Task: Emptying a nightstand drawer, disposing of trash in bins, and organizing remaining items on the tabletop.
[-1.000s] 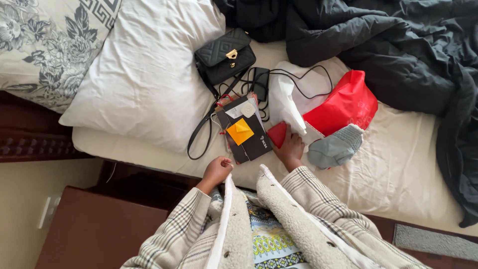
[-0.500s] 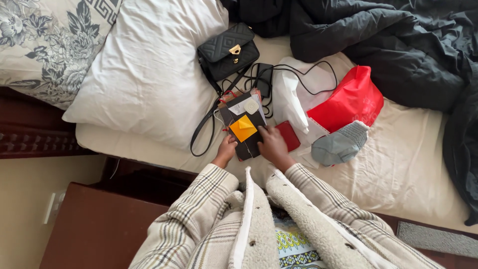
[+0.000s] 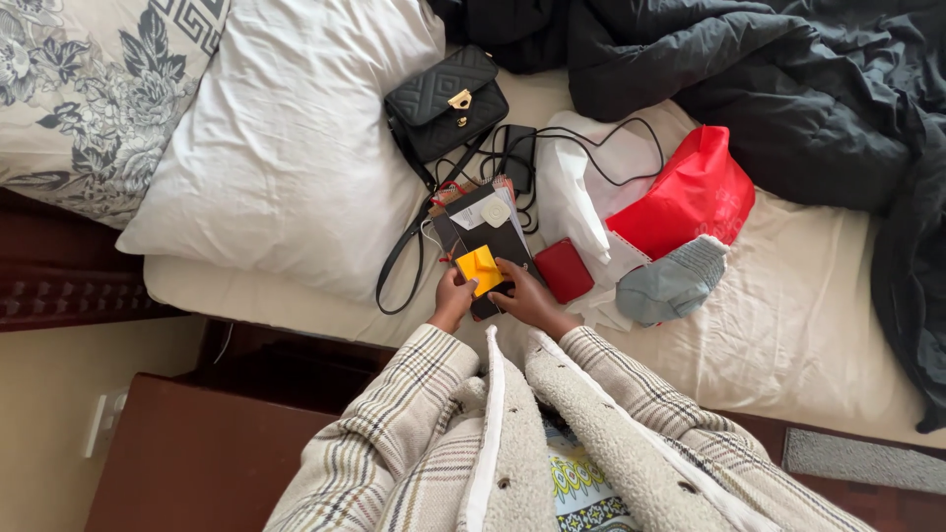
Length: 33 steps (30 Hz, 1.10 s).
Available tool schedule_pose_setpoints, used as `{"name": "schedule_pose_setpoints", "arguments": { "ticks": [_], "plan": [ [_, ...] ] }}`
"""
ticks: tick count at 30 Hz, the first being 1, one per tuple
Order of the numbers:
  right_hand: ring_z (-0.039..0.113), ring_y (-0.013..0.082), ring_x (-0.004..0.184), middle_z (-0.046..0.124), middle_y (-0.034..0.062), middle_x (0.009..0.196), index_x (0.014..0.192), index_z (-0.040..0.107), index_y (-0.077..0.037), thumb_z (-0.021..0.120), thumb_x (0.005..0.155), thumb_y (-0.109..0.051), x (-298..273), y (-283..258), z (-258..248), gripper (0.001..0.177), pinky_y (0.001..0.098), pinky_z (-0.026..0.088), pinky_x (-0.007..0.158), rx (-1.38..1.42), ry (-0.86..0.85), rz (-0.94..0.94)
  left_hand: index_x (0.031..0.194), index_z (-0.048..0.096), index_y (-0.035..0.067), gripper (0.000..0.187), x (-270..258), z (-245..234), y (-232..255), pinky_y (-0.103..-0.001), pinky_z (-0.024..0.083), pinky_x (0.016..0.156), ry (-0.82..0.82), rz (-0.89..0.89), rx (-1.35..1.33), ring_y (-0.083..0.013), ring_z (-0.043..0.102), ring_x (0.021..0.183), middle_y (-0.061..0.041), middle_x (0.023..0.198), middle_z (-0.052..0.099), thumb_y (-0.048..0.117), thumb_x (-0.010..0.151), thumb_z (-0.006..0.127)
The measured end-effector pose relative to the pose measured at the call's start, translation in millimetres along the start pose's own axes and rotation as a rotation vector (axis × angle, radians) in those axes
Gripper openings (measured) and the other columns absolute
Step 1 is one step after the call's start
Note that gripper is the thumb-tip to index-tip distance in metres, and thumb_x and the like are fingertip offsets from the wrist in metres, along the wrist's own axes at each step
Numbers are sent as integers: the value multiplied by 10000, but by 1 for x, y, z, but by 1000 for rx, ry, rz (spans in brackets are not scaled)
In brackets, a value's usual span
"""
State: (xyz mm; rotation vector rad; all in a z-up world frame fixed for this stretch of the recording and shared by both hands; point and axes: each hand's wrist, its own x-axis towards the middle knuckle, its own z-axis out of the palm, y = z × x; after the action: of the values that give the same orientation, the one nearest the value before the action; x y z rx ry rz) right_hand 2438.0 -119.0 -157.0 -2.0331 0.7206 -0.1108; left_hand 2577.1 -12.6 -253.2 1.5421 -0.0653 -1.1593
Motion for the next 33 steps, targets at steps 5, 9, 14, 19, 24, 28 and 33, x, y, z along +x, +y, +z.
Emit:
{"name": "schedule_pose_setpoints", "arguments": {
  "ticks": [5, 9, 14, 19, 24, 28, 33],
  "plan": [
    [661, 229, 1117, 637, 160, 1270, 1537, 381, -21, 814, 853, -315, 0, 9, 6, 861, 343, 553, 917, 255, 74, 143, 1213, 622, -8, 295, -18, -10, 19, -282, 572, 730, -168, 51, -11, -140, 707, 883, -94, 1081, 725, 67, 933, 676],
    [668, 156, 981, 682, 103, 1143, 1528, 368, -17, 815, 861, -323, 1, -7, 0, 860, 283, 556, 781, 538, 64, 222, 1259, 602, -5, 340, -51, -22, 52, -300, 604, 757, -309, 23, -57, -157, 722, 918, -109, 1124, 718, 65, 933, 664],
    [627, 106, 785, 682, 81, 953, 1480, 488, -15, 732, 940, -350, 1, -26, 10, 680, 249, 503, 630, 476, 169, 235, 1280, 589, -13, 365, -76, -33, 77, -341, 639, 806, -350, -15, -118, -174, 728, 947, -99, 1142, 703, 64, 931, 665],
    [613, 70, 670, 700, 21, 849, 1287, 644, -16, 616, 1002, -403, 3, -52, 6, 481, 240, 471, 551, 524, 188, 287, 1294, 580, -5, 424, -86, -37, 78, -344, 628, 768, -359, 44, -36, -183, 718, 943, -88, 1132, 698, 72, 894, 697],
    [610, 107, 649, 668, 82, 777, 977, 646, 36, 632, 1057, -380, 3, -33, 11, 424, 278, 475, 556, 469, 137, 140, 1269, 562, 43, 463, -97, -28, 89, -320, 626, 766, -344, -25, -26, -147, 720, 954, -57, 1112, 697, 142, 855, 744],
    [644, 169, 641, 682, 131, 765, 960, 651, 18, 600, 1049, -363, -10, -74, -3, 395, 320, 491, 572, 294, 181, 62, 1151, 656, 45, 308, -92, -17, 94, -295, 586, 727, -268, 7, 5, -142, 703, 877, -45, 996, 721, 289, 967, 691],
    [661, 265, 646, 674, 171, 772, 1003, 667, 10, 544, 1067, -321, -16, -94, -3, 359, 370, 504, 608, 149, 152, 35, 973, 716, 58, 402, -90, -5, 91, -379, 512, 655, 36, 418, 655, -273, 690, 745, -121, 796, 719, 409, 1103, 571]
  ]
}}
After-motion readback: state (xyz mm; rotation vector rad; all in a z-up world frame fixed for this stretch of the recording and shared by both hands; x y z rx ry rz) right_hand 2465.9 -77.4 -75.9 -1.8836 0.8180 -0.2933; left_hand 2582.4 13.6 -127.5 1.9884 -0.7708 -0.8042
